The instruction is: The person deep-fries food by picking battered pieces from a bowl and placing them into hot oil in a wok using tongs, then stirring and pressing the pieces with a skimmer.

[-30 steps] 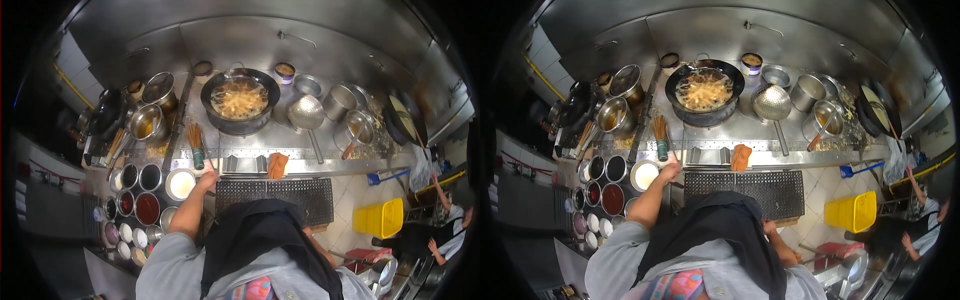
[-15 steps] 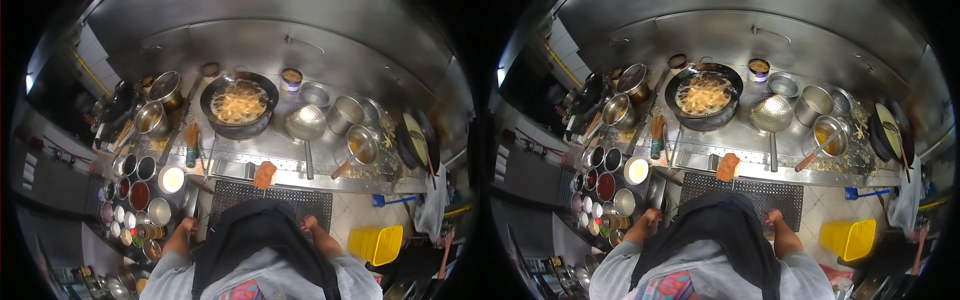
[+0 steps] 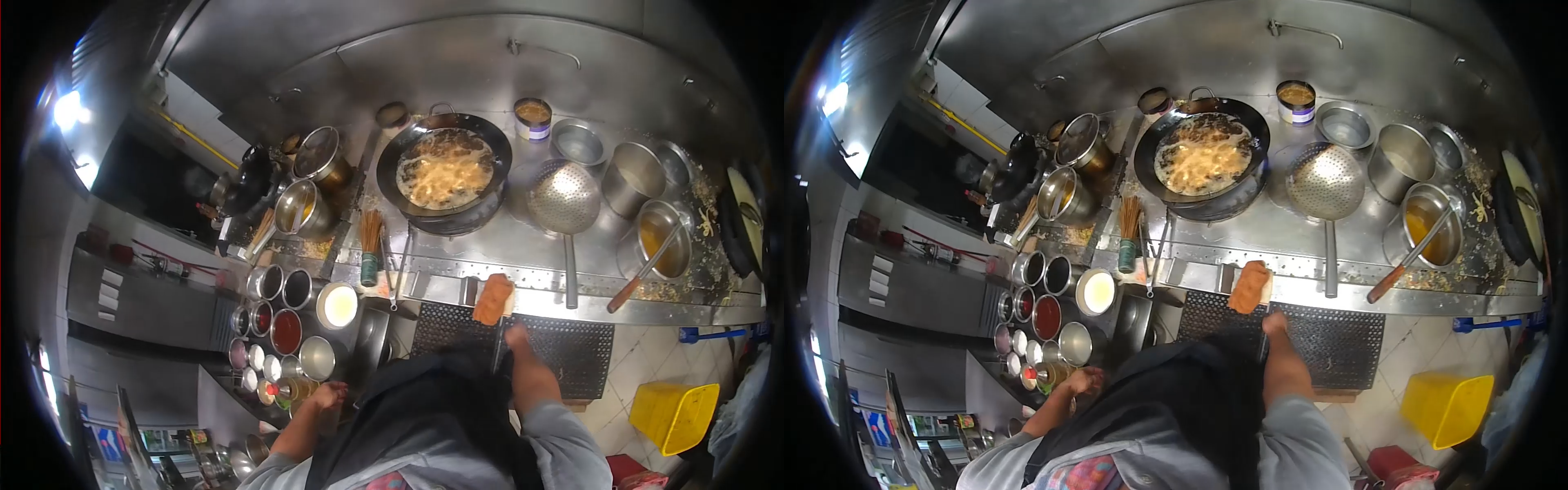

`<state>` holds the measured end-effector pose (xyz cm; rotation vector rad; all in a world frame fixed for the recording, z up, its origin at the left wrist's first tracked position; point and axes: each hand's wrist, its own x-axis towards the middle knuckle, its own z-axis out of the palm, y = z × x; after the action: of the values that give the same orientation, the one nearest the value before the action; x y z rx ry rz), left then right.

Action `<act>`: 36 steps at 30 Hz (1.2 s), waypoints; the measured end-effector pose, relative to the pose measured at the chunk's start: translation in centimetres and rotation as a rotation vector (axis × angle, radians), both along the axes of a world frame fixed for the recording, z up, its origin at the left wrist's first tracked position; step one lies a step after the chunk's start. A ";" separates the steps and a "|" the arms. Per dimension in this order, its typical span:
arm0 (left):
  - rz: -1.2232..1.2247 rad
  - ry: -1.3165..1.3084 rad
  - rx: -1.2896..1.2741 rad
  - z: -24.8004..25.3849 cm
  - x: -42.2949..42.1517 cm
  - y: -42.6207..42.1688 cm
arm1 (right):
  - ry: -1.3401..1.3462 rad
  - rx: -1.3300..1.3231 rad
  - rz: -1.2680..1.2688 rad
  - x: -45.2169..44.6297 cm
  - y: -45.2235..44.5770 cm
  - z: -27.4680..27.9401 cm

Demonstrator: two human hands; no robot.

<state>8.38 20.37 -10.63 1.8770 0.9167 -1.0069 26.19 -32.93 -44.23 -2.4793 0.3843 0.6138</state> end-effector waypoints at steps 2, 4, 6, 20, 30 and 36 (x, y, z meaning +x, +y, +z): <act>-0.046 -0.009 -0.008 1.1 1.7 1.2 | 0.110 0.170 -0.243 2.2 2.5 0.0; -0.356 -0.264 0.039 0.7 3.1 3.0 | 0.176 0.199 -0.104 4.0 4.4 -1.4; -0.143 -0.233 -0.003 6.0 6.4 -1.3 | -0.163 0.913 -0.641 4.8 6.2 -8.8; -0.343 -0.566 0.023 10.2 12.5 -2.1 | 0.342 0.075 0.420 1.2 11.9 -3.6; 0.019 -0.989 -0.064 8.3 19.9 3.7 | 0.413 -0.018 0.406 -14.2 0.6 -4.3; 0.271 -1.184 0.019 9.5 29.1 6.9 | 0.225 -0.098 0.291 -18.7 -1.1 6.8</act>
<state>37.50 27.30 -1.09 1.8464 0.4060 0.3280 7.45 -34.00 -37.41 -2.5894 0.1388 1.0201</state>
